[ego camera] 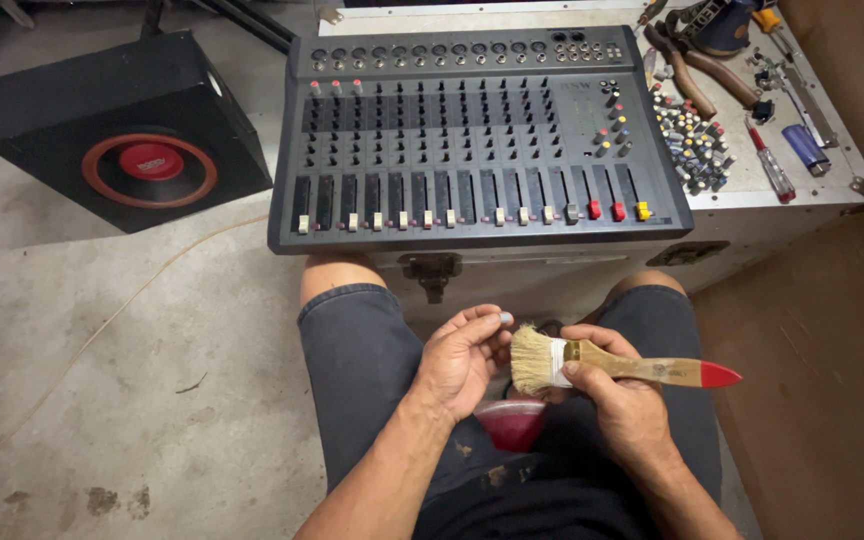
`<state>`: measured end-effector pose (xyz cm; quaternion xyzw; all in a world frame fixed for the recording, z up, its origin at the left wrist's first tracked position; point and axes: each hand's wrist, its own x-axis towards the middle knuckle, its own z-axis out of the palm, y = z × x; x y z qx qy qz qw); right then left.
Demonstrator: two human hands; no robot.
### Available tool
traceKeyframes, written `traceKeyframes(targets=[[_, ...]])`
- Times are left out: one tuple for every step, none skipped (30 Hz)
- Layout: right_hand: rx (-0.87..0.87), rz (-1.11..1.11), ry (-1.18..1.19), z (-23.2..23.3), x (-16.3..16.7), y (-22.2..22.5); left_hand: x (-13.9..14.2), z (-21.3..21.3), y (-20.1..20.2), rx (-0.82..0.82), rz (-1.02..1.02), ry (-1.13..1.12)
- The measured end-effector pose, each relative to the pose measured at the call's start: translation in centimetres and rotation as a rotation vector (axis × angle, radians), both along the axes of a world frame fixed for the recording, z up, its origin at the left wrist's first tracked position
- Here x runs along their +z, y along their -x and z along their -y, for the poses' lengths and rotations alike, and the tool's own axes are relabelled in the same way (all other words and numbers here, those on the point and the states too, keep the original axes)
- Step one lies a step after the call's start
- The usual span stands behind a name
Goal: The person first touches the knobs and faders of an audio mixer, then holds a small white knob in one hand and brushes it repeatedly with a wide paintbrush, working at lap level in front of the mixer.
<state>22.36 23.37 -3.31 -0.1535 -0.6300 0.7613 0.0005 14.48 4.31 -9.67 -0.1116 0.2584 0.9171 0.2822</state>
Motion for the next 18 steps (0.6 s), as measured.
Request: traceKeyframes(targets=[[-0.006,-0.002,-0.007,-0.04,-0.07,-0.04,-0.08,-0.05,0.03,0.003,-0.002,-0.014],[-0.012,-0.005,-0.014,-0.09,-0.15,-0.07,-0.14,-0.12,0.05,0.006,-0.004,-0.027],[-0.019,-0.032,-0.031,-0.15,-0.23,-0.08,-0.20,-0.17,0.07,0.008,-0.006,-0.041],[-0.027,-0.059,-0.048,-0.20,-0.28,-0.07,-0.24,-0.21,0.09,0.005,-0.008,-0.045],[-0.035,-0.085,-0.065,-0.26,-0.32,-0.05,-0.28,-0.24,0.11,0.002,-0.010,-0.050],[-0.049,-0.085,-0.040,-0.29,-0.32,-0.01,-0.31,-0.25,0.13,0.000,-0.013,-0.054],[-0.063,-0.085,-0.015,-0.32,-0.28,0.04,-0.34,-0.25,0.14,-0.002,-0.019,-0.054],[-0.077,-0.085,0.010,-0.30,-0.22,0.07,-0.37,-0.24,0.14,-0.004,-0.026,-0.054],[-0.093,-0.092,0.030,-0.23,-0.13,0.08,-0.41,-0.23,0.13,-0.006,-0.033,-0.054],[-0.108,-0.100,0.050,-0.11,-0.04,0.07,-0.46,-0.18,0.12,-0.019,-0.030,-0.050],[-0.124,-0.107,0.069,0.03,0.06,0.06,-0.52,-0.12,0.09,-0.032,-0.028,-0.047],[-0.129,-0.137,0.063,0.20,0.13,-0.02,-0.58,-0.08,0.01,-0.046,-0.026,-0.044],[-0.135,-0.168,0.056,0.35,0.19,-0.06,-0.65,-0.13,-0.06,-0.050,-0.024,-0.027],[-0.139,-0.198,0.049,0.45,0.23,-0.08,-0.70,-0.21,-0.14,-0.054,-0.023,-0.010],[-0.133,-0.189,0.030,0.52,0.21,-0.08,-0.76,-0.27,-0.22,-0.058,-0.021,0.008],[-0.127,-0.179,0.013,0.55,0.16,-0.09,-0.78,-0.29,-0.27,-0.057,-0.026,-0.002],[-0.121,-0.169,-0.006,0.53,0.08,-0.09,-0.79,-0.34,-0.30,-0.056,-0.031,-0.013],[-0.057,-0.159,-0.072,0.42,0.00,-0.08,-0.75,-0.39,-0.28,-0.056,-0.037,-0.023]])
